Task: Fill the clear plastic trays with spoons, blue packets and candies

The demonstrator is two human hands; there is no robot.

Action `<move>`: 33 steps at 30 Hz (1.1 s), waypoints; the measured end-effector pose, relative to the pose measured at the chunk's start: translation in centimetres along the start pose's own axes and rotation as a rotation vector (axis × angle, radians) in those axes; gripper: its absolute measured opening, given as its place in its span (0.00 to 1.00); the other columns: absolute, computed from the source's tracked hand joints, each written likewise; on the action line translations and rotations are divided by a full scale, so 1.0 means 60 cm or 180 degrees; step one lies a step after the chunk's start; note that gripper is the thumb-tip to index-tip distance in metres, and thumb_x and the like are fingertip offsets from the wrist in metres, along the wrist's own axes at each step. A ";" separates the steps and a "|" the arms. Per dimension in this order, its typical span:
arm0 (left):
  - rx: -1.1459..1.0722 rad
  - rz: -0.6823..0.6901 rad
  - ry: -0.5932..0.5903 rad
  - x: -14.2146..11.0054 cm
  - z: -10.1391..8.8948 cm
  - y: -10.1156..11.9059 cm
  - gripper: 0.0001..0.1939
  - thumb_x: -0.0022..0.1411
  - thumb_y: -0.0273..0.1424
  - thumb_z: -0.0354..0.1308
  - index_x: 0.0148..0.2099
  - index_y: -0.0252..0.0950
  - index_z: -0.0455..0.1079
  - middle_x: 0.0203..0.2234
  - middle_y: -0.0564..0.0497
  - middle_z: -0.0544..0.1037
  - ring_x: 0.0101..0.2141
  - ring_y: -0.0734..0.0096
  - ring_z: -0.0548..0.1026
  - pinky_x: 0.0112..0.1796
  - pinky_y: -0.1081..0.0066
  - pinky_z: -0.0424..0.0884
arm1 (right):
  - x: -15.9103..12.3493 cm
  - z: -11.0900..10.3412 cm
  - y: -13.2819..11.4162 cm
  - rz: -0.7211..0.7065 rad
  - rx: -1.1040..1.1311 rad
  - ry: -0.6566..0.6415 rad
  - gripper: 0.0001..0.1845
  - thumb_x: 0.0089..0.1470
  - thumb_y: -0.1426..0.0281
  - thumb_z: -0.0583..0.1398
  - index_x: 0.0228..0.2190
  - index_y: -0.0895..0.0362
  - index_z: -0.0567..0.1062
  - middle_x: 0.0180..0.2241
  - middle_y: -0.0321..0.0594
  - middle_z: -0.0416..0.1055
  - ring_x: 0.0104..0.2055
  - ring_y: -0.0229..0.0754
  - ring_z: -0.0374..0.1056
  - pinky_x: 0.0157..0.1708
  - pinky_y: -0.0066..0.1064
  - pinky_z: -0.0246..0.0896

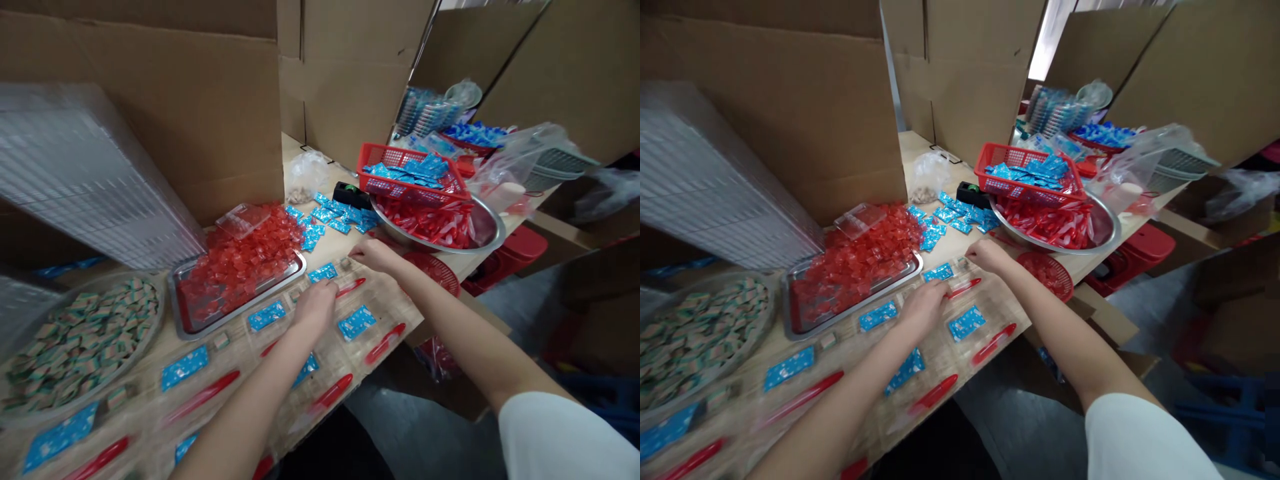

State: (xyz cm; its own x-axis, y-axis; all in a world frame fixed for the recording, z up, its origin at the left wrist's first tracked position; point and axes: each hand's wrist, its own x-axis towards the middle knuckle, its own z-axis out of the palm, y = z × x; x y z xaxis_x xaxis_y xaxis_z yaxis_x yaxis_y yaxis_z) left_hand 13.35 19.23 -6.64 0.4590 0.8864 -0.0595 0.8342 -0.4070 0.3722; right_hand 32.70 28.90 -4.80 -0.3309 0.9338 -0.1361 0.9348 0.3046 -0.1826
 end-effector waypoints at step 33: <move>0.0183 -0.2413 0.1718 -0.415 -0.139 -0.417 0.12 0.55 0.24 0.52 0.42 0.32 0.72 0.38 0.41 0.76 0.43 0.56 0.72 0.46 0.60 0.66 | 0.105 0.052 -0.564 -0.2344 0.0474 -0.0128 0.11 0.54 0.72 0.56 0.36 0.56 0.78 0.38 0.42 0.76 0.42 0.42 0.70 0.41 0.27 0.59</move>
State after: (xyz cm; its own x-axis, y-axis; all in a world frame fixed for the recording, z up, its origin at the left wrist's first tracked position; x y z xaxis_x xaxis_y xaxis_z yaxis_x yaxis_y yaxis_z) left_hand -21.50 9.19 -6.75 -0.4067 0.8964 0.1761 0.8733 0.3250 0.3629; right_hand -1.41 23.88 -2.50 -0.8710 0.4899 0.0372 0.4435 0.8165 -0.3697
